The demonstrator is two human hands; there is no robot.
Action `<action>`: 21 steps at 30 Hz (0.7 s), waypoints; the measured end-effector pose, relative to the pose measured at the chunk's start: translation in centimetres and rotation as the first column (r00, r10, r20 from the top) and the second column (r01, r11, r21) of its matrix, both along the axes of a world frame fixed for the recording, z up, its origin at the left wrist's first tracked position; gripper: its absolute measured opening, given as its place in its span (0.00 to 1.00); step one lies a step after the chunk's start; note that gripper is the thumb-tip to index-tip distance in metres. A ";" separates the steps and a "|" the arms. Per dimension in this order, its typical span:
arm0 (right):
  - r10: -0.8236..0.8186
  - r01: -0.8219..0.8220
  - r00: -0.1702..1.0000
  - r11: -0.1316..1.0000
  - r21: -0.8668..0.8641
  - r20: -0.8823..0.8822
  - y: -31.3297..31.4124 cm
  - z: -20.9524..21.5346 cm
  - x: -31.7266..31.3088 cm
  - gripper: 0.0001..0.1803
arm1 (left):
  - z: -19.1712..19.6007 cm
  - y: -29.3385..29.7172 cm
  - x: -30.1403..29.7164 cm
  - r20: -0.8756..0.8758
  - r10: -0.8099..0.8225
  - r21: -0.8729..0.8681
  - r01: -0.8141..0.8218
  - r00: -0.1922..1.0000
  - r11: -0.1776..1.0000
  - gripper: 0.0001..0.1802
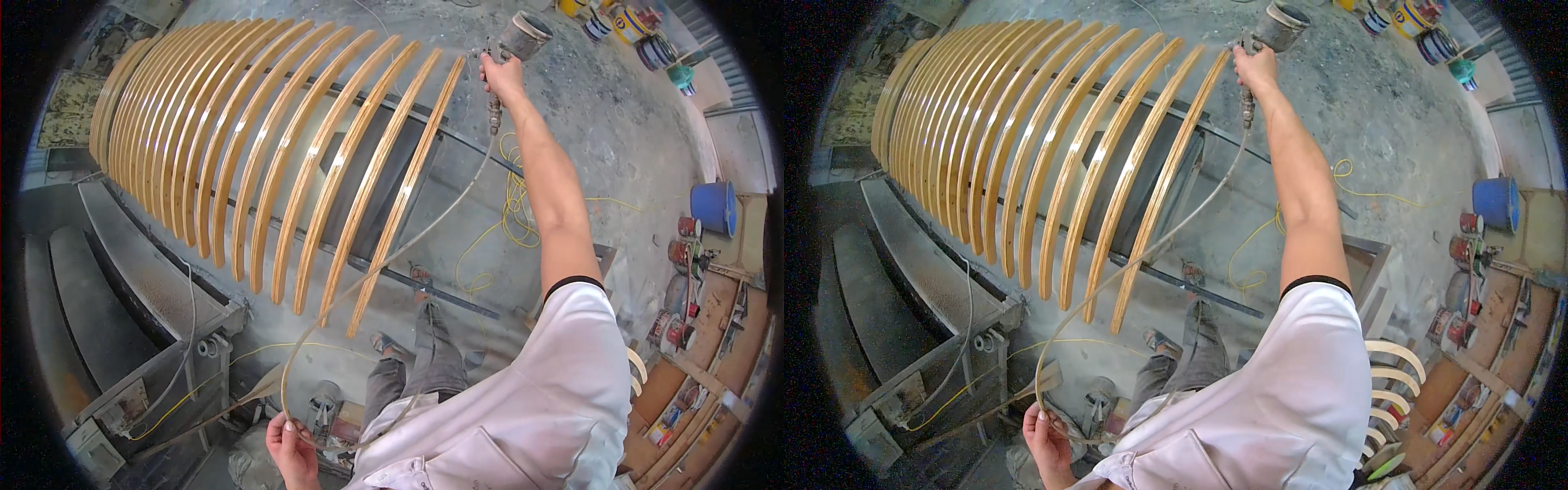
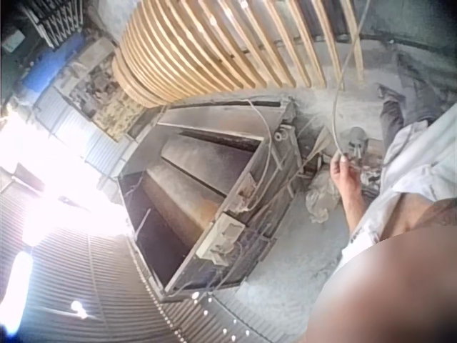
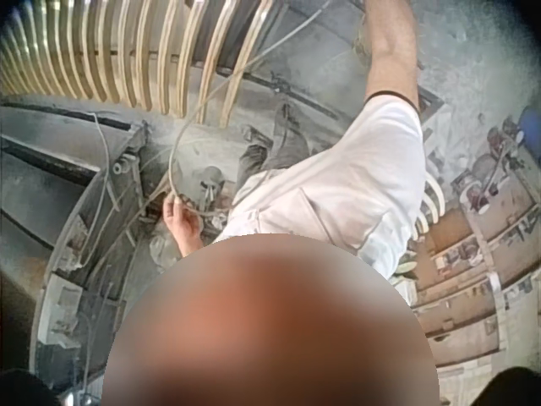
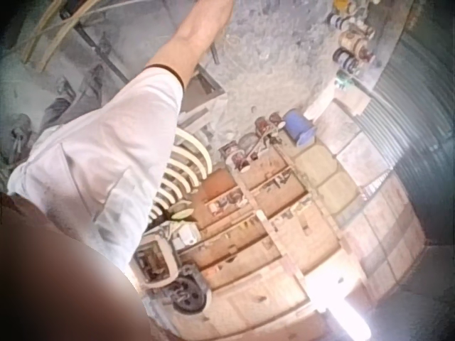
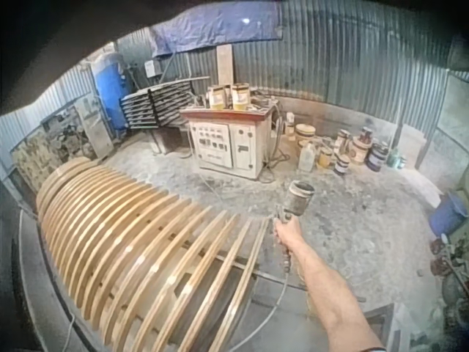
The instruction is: The person is spray painting curved wooden furniture slats in a manufacturing workshop.
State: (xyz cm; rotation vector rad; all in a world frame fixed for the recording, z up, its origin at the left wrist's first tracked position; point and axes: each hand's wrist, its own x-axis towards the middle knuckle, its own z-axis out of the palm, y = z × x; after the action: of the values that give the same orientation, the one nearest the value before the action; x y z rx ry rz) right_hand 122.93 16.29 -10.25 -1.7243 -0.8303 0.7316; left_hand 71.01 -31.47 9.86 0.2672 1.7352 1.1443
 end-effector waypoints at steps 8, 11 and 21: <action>0.136 -0.135 0.989 0.991 0.021 -0.057 -7.5 3.3 -5.2 0.13 | -1.3 -4.1 -3.6 0.019 0.095 0.019 -0.095 0.995 0.995 0.10; 0.221 -0.222 0.974 0.975 -0.012 -0.056 -14.6 6.7 -8.1 0.14 | -2.0 -5.3 -4.8 0.023 0.152 -0.038 -0.152 0.988 0.988 0.10; 0.488 -0.498 0.867 0.842 -0.205 -0.100 -36.3 9.6 -21.5 0.13 | -5.3 -13.4 -11.3 0.218 0.230 0.019 -0.240 0.948 0.971 0.07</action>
State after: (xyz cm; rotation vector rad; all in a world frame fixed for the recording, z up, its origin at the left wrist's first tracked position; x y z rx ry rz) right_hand 101.47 -20.00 -0.64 -1.6941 -1.2227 1.2486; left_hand 59.69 -44.87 4.59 -0.0388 1.5798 1.3338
